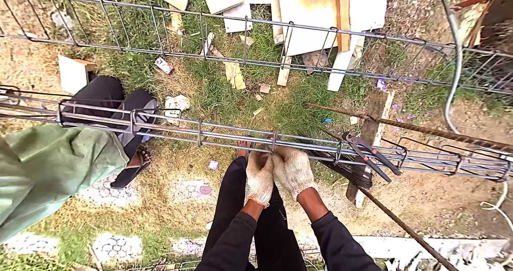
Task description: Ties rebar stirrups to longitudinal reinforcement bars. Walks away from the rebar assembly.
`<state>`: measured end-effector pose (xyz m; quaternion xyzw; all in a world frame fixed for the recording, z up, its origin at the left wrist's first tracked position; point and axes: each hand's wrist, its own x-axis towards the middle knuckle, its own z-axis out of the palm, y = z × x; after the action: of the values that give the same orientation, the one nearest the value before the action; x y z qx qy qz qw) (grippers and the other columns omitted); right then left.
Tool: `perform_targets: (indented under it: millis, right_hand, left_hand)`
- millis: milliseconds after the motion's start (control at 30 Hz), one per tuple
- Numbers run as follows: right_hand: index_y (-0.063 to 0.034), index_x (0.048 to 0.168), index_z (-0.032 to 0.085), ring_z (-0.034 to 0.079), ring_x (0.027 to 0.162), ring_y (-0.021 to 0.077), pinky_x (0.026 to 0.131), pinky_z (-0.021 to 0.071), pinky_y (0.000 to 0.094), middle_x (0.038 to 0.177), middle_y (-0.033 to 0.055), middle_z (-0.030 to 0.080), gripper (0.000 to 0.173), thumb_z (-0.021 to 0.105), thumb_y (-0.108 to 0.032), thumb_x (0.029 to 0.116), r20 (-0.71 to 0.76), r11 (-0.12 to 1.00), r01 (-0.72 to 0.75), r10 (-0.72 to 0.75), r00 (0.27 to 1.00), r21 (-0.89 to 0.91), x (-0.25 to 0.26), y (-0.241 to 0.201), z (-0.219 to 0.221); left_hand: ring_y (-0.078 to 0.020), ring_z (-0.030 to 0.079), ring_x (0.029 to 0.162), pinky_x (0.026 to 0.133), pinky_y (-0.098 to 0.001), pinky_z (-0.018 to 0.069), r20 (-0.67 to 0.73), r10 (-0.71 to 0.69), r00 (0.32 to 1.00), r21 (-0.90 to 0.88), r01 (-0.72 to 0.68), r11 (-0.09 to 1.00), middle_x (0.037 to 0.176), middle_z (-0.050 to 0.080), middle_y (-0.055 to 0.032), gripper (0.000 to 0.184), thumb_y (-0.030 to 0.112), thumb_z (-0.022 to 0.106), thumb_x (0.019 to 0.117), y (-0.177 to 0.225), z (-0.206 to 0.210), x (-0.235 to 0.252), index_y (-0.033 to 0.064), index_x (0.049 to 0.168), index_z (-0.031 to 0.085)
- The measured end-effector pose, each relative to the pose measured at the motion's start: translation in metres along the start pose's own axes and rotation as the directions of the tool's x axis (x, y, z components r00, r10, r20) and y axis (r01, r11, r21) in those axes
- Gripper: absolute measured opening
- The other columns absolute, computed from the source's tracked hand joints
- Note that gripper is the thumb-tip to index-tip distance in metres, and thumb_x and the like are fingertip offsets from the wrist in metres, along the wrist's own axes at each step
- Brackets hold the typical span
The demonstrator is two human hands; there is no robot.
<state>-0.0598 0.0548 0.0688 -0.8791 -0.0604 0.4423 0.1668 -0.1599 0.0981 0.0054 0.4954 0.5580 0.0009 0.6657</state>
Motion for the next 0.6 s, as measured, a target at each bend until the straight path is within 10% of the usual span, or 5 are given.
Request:
perform_targets:
  millis: [600]
  right_hand:
    - [-0.0146,0.113,0.071,0.070,0.073,0.0169,0.070,0.0618,0.0443,0.089,0.0028,0.073,0.021,0.065,-0.028,0.0986,0.066,0.961,-0.092,0.077,0.995,0.261,-0.005,0.014,0.006]
  left_hand:
    - [-0.0192,0.068,0.112,0.095,-0.0400,0.0598,0.185,0.048,0.982,-0.114,-0.027,0.993,0.125,0.069,-0.0066,0.053,0.006,0.072,0.0917,-0.007,-0.010,0.010,0.0114,0.142,0.055]
